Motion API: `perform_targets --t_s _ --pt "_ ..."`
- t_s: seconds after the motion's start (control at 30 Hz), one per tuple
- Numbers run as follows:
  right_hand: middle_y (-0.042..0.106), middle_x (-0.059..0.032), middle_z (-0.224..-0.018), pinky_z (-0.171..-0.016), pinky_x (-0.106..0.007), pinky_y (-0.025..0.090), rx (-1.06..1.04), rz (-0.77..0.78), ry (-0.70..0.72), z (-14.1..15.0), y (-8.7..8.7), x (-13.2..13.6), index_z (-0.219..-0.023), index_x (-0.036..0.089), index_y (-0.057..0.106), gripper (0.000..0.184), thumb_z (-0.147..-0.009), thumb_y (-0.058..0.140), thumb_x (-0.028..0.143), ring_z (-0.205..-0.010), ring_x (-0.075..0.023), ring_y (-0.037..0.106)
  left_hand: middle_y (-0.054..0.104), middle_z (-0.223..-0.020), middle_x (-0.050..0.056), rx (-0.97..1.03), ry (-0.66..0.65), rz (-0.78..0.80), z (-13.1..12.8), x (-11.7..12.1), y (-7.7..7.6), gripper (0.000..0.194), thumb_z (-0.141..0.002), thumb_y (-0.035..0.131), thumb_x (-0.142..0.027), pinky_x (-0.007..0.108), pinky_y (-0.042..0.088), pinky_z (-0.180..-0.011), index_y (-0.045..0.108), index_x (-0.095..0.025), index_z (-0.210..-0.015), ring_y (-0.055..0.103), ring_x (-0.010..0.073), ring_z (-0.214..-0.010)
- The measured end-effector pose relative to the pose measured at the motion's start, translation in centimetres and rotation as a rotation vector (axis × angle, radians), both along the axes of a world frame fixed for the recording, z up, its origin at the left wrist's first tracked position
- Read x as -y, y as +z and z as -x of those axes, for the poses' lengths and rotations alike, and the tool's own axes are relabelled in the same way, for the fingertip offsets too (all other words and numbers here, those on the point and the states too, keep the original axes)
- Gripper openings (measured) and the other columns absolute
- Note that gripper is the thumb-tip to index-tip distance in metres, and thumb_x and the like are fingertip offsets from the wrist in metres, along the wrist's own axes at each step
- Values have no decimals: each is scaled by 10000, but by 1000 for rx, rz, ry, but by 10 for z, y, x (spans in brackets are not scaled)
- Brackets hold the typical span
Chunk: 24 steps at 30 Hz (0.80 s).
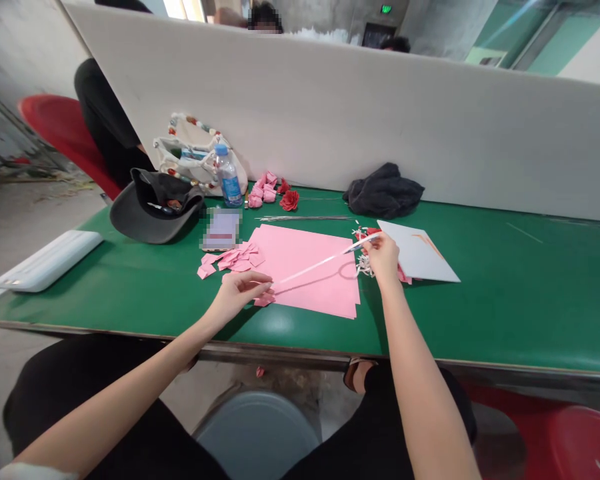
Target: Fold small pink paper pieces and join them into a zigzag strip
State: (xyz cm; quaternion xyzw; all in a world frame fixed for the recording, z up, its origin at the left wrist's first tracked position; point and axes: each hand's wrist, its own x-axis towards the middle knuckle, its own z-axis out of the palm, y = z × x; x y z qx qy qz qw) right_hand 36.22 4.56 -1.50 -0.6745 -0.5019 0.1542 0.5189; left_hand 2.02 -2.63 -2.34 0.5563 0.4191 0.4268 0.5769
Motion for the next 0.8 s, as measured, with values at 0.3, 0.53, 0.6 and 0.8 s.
perform_targets --t_s 0.3,0.53,0.6,0.8 --pt "633 -33 -566 -540 -318 487 135 115 97 -12 -18 -32 -642 180 569 99 -634 648 239 -523 -193 614 719 -721 91 -45 -126 56 -8 5 -10 261 -716 721 -347 276 578 -583 690 -124 -847 704 205 -698" --pt "641 -19 -589 -630 -338 500 249 141 148 -21 -26 -44 -712 170 597 90 -649 649 209 -555 -185 615 688 -665 63 -109 -91 23 -9 10 -1 257 -743 687 -368 211 511 -422 684 -137 -853 626 137 -516" --pt "647 -21 -604 -652 -342 504 264 141 160 -23 -28 -45 -733 165 607 99 -655 651 207 -575 -186 620 689 -711 71 -114 -79 2 -9 10 0 249 -751 674 -377 199 495 -399 682 -144 -838 637 148 -558" --pt "688 -54 -711 -681 -349 513 278 113 171 -25 -35 -49 -752 159 626 102 -659 648 196 -642 -193 636 680 -711 61 -133 -51 -34 -8 9 1 245 -771 644 -389 198 492 -402 683 -156 -834 637 156 -580"
